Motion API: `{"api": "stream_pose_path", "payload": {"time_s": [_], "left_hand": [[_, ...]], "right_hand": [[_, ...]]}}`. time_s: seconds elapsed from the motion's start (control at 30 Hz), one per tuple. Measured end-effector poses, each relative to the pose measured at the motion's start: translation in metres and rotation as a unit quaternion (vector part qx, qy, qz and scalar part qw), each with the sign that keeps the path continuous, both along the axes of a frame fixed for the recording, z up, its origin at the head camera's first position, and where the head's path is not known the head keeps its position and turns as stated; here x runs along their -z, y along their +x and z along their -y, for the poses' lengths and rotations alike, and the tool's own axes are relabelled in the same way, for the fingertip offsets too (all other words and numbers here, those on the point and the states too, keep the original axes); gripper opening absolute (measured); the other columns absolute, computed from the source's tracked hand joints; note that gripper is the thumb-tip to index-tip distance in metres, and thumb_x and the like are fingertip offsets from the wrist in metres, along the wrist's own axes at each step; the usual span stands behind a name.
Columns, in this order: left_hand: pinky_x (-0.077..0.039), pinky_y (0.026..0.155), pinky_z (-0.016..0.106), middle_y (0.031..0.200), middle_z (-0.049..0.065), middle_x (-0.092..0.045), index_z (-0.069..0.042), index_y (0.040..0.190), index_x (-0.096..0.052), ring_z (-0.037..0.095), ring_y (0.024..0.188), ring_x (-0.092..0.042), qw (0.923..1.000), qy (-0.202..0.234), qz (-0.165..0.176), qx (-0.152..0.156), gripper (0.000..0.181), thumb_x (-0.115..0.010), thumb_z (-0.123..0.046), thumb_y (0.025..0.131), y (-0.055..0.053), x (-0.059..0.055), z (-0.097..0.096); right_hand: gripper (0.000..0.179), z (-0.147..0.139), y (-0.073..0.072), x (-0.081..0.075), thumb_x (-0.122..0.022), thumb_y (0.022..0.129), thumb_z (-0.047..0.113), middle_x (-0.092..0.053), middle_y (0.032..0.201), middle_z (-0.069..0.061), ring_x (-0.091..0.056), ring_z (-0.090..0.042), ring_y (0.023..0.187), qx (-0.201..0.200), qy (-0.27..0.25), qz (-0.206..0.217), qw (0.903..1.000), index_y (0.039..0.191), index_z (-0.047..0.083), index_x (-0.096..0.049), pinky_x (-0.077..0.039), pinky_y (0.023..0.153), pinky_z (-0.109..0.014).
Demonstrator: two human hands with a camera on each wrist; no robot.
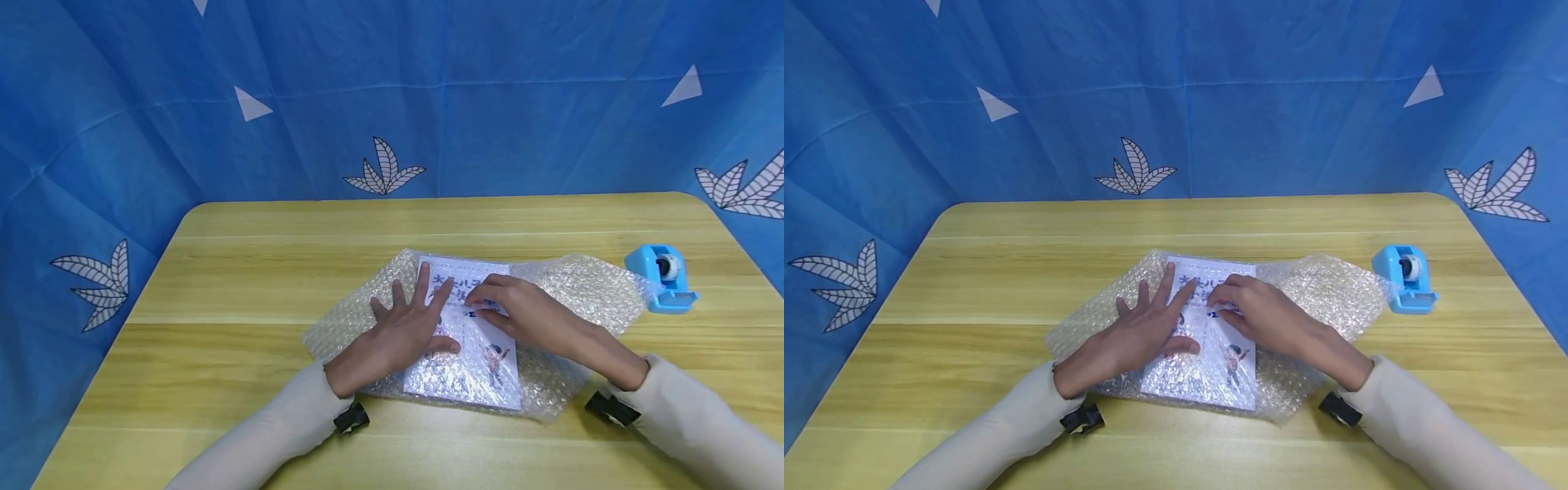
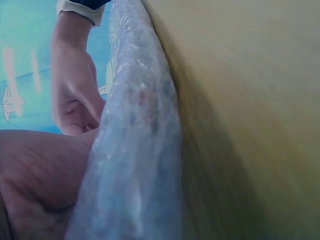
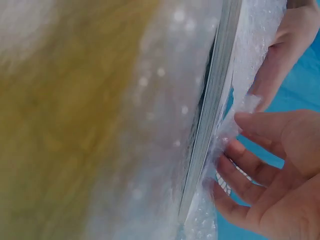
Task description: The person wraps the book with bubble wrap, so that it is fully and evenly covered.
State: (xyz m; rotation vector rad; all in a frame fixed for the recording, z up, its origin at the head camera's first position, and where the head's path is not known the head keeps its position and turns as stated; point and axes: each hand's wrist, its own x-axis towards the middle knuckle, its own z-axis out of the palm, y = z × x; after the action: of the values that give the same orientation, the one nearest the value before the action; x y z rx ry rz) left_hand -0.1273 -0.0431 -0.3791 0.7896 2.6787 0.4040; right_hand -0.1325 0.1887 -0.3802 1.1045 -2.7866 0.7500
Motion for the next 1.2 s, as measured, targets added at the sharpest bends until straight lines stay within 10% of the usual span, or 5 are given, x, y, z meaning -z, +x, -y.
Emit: {"api": "stream_pose_path", "payload": {"time_s": [1.2], "left_hand": [[-0.028, 0.100, 0.086, 0.171, 0.026, 0.000, -0.022, 0.168, -0.020, 0.066, 0.146, -0.013, 0.9988, -0.049, -0.001, 0.007, 0.087, -0.055, -0.062, 0.099, -0.0011, -0.0024, -0.0027]], "right_hand": [[0.017, 0.0046, 0.0017, 0.0004, -0.075, 0.091, -0.005, -0.072, 0.101, -0.005, -0.070, -0.022, 0.092, -0.010, 0.009, -0.020, 0.9997, 0.102, 0.008, -0.078, -0.060, 0.079, -0.039]]}}
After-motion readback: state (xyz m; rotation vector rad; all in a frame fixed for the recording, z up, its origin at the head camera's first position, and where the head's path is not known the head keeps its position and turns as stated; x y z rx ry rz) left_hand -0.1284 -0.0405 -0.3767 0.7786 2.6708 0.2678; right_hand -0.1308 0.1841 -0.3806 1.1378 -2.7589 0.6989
